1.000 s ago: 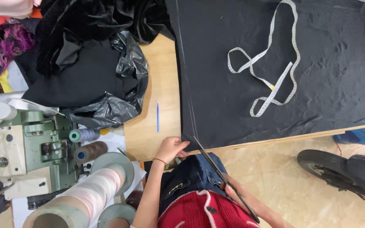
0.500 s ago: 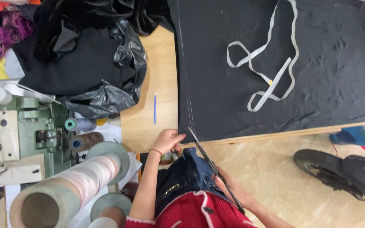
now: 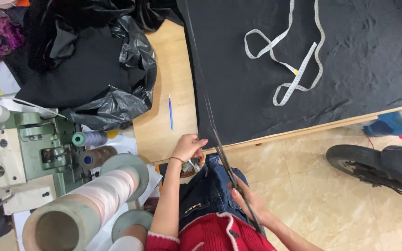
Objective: The person uses shears to cut a large piece of black fabric laid out on a wooden table. They follow a marked line to cut a rectangular section, then fold and cut another piece of black fabric.
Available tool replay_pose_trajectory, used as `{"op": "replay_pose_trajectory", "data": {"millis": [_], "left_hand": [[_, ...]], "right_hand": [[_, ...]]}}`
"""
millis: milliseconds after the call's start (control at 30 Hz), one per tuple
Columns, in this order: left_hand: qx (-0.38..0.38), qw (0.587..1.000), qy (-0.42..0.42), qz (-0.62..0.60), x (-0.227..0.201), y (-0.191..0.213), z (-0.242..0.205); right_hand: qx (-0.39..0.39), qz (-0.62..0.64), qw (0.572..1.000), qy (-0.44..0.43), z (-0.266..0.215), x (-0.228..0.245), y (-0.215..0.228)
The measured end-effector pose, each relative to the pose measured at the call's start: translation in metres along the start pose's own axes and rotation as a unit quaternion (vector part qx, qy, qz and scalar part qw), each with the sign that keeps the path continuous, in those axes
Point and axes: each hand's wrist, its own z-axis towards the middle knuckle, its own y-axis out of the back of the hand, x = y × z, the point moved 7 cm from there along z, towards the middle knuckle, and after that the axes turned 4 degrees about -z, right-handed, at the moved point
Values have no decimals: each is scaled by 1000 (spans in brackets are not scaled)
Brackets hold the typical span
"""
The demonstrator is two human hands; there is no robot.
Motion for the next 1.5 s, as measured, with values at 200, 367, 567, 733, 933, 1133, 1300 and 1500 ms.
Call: {"op": "replay_pose_trajectory", "data": {"millis": [200,367,567,733,933,1133,1300,1500], "left_hand": [[11,1000,13,1,-1,-1,1],[12,1000,11,-17,3,-2,2],[11,1000,16,-11,0,-3,-1],[17,999,12,-26,1,-4,-1],[23,999,21,-29,-5,-4,-3],[35,998,29,-39,0,-5,0],[42,998,23,-33,6,-6,5],[54,998,18,-35,6,-6,7]], "right_hand": [[-43,45,998,22,3,21,-25],[-83,49,992,76,1,59,-30],[-73,70,990,102,0,68,-32],[-90,32,990,99,10,47,-32],[-86,23,991,99,7,58,-29],[-84,50,986,134,5,65,-31],[-94,40,989,107,11,47,-32],[-93,51,987,121,10,55,-32]]}}
